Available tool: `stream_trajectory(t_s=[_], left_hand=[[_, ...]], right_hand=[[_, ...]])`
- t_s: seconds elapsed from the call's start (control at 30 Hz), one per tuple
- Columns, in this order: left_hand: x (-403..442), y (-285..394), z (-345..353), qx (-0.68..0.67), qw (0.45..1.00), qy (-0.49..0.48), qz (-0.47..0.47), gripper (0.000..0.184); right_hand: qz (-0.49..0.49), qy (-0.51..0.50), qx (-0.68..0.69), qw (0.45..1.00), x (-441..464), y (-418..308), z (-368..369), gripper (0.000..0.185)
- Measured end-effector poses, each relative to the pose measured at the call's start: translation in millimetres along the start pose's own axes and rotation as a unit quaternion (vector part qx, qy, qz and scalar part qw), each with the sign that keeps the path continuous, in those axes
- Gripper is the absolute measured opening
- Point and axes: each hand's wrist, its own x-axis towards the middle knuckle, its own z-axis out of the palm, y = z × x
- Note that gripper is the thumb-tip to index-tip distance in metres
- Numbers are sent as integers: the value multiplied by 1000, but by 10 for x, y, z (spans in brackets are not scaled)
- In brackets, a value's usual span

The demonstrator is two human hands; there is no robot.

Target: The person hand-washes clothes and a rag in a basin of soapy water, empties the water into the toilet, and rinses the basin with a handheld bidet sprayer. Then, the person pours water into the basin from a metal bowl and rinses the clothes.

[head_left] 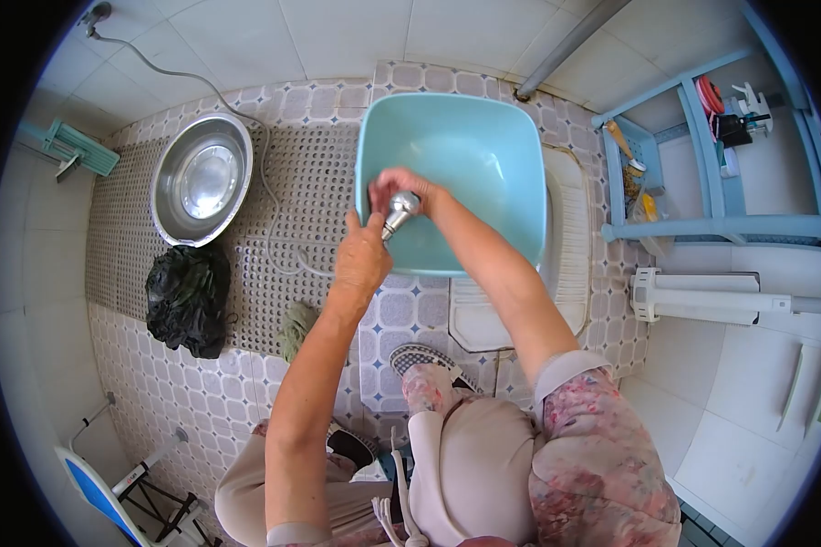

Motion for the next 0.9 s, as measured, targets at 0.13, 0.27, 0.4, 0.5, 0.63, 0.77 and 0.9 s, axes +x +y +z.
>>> stream_trajectory(t_s=[0.13, 0.27, 0.4, 0.5, 0.63, 0.77, 0.9], left_hand=[[24, -32, 36, -38, 999, 18, -27, 32], [71, 21, 5, -46, 998, 6, -49, 30], [29, -37, 52, -37, 999, 15, -28, 29], [-18, -6, 13, -32, 999, 13, -27, 27], [-94, 35, 28, -40, 998, 41, -40, 27], [-91, -16, 183, -88, 988, 112, -53, 26], [-49, -39, 192, -121, 984, 126, -28, 21]], right_hand=[[141, 125, -286, 939, -249, 72, -24, 23], [-212, 312, -578, 723, -319, 77, 143, 26], [-255, 238, -656, 669, -63, 640, 56, 25], [-370, 189, -745, 522, -135, 300, -155, 27], [-244, 379, -788, 418, -244, -2, -559, 38], [-171, 482, -753, 414, -584, 397, -421, 50], [-194, 245, -748, 585, -353, 786, -20, 58]])
